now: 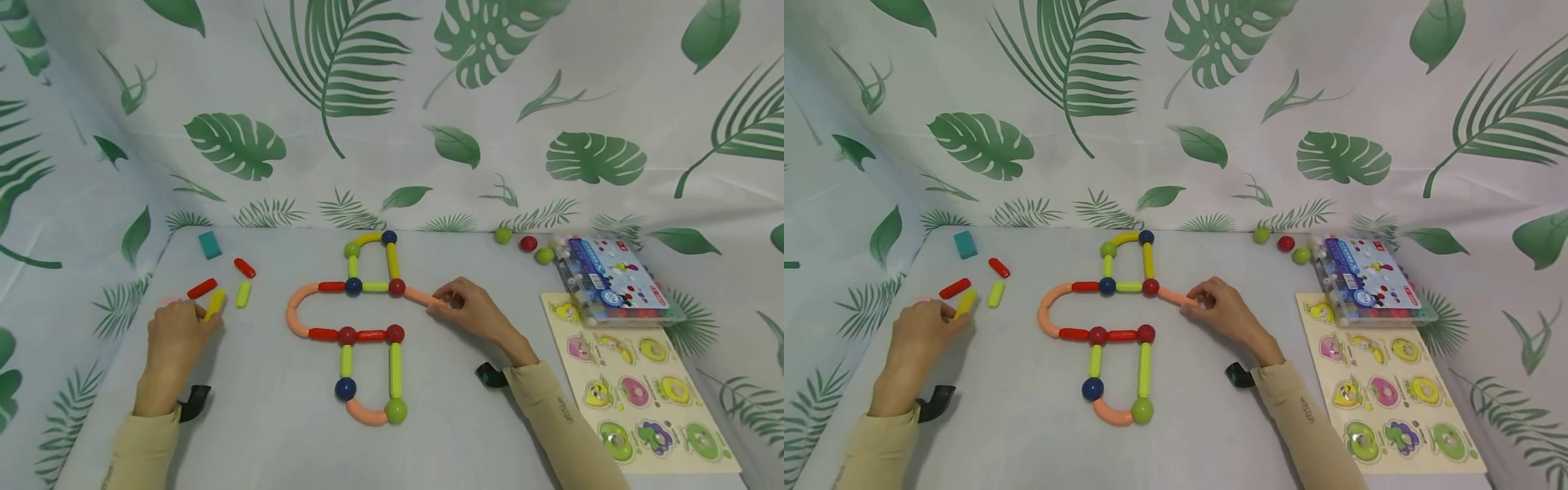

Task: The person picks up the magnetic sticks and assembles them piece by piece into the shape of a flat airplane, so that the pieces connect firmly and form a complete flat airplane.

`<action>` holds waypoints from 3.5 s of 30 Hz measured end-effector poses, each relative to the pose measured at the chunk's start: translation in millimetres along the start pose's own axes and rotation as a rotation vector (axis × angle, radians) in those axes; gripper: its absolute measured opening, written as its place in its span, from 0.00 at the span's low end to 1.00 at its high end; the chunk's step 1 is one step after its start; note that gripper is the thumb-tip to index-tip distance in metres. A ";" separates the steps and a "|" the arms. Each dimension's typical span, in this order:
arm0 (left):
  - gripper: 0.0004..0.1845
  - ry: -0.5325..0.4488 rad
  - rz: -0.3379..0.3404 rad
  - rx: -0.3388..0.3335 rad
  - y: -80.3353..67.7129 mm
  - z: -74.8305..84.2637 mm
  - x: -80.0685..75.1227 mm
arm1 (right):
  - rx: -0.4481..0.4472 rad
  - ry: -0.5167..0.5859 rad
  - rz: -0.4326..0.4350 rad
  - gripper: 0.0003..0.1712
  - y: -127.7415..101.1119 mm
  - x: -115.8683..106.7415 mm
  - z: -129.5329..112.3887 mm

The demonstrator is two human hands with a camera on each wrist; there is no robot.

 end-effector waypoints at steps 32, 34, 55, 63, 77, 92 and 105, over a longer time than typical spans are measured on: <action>0.18 0.091 -0.292 0.761 -101.3 308.9 139.4 | 0.072 0.013 0.042 0.16 -6.5 -16.8 7.8; 0.19 0.010 -0.296 0.736 -94.0 301.2 128.9 | 0.052 0.024 0.052 0.15 -8.9 -19.9 5.0; 0.16 -0.306 -0.290 0.642 -26.8 140.6 73.7 | -0.160 0.071 -0.248 0.15 -54.7 10.4 -27.8; 0.15 -0.302 -0.302 0.657 -24.9 136.0 75.8 | -0.092 0.106 -0.105 0.15 -44.2 -1.4 -11.4; 0.17 -0.295 -0.305 0.676 -23.5 136.8 79.5 | -0.084 0.069 -0.070 0.16 -24.7 2.9 -13.7; 0.16 -0.331 -0.331 0.661 -24.4 135.5 80.1 | -0.074 0.044 -0.061 0.19 -24.0 1.5 -12.2; 0.15 -0.309 -0.297 0.684 -22.0 135.3 75.5 | 0.151 0.003 0.306 0.24 -7.6 -83.3 45.9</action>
Point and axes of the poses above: each hand's wrist, its own y-axis towards the middle knuckle, its own x-axis out of the palm, z = x × y, the point moved 9 cm from there along y, towards the middle knuckle, and after that the axes turned 5 degrees about z, right-handed, at the moved point
